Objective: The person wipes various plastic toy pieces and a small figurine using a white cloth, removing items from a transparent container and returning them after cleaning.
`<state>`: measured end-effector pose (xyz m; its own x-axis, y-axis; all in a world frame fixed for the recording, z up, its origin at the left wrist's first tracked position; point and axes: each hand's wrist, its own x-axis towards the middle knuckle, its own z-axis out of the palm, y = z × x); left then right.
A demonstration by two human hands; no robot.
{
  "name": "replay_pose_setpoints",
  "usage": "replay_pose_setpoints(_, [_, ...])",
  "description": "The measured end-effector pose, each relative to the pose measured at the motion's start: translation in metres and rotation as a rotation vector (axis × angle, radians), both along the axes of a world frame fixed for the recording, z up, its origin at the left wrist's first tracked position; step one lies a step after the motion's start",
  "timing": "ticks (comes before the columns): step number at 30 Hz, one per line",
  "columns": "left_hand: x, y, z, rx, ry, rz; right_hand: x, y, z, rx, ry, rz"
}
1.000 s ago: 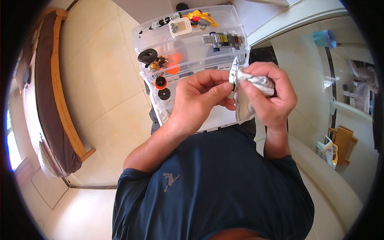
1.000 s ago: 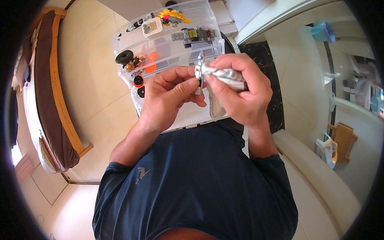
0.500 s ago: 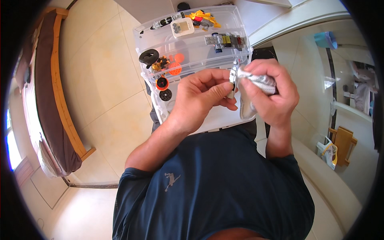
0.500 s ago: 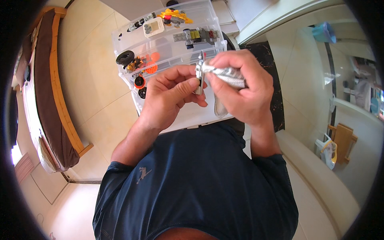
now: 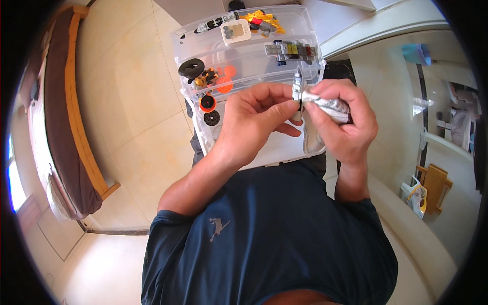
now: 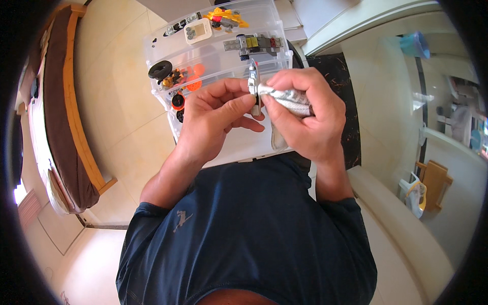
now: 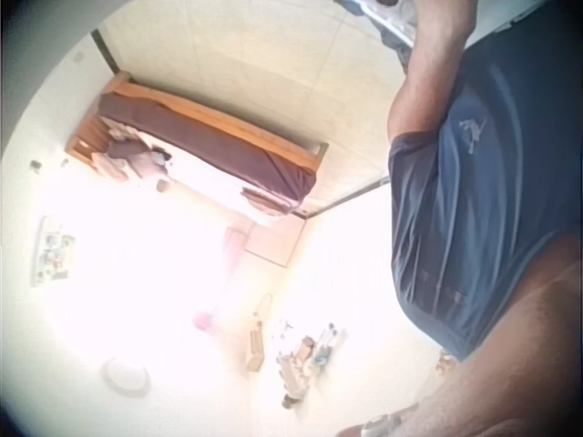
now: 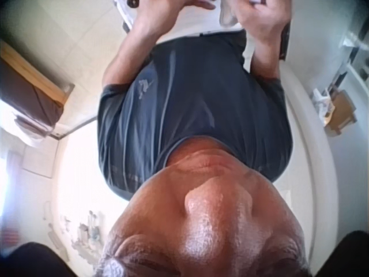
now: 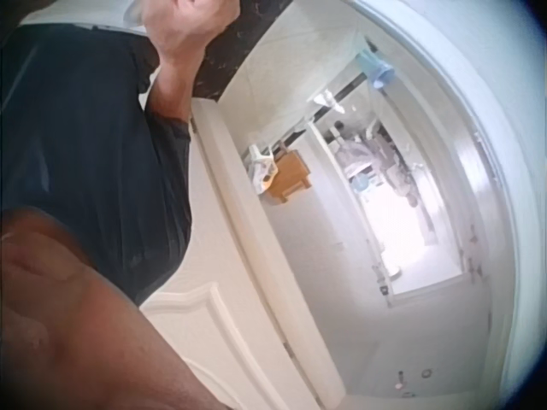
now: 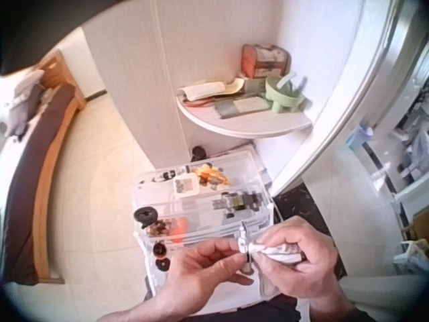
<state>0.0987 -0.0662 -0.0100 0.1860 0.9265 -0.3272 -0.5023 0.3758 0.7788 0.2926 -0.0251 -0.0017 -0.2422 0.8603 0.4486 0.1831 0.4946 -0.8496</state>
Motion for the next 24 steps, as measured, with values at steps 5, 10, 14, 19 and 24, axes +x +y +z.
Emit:
replay_pose_setpoints(5, [0.000, 0.002, -0.009, 0.004, 0.013, 0.051, 0.001, -0.006, 0.011, 0.098, -0.165, 0.082])
replay_pose_setpoints(10, [0.002, 0.003, -0.001, 0.000, 0.074, 0.053, 0.004, -0.003, 0.010, 0.035, -0.070, 0.036])
replay_pose_setpoints(14, [0.002, 0.003, 0.000, 0.009, 0.060, 0.031, 0.001, -0.003, 0.011, -0.044, -0.016, -0.040])
replay_pose_setpoints(19, [0.000, 0.003, -0.008, 0.009, 0.012, -0.010, 0.009, 0.000, 0.007, -0.025, -0.096, 0.131])
replay_pose_setpoints(24, [0.003, 0.005, -0.006, -0.073, -0.148, 0.004, 0.010, -0.001, 0.003, -0.193, 0.042, 0.061])
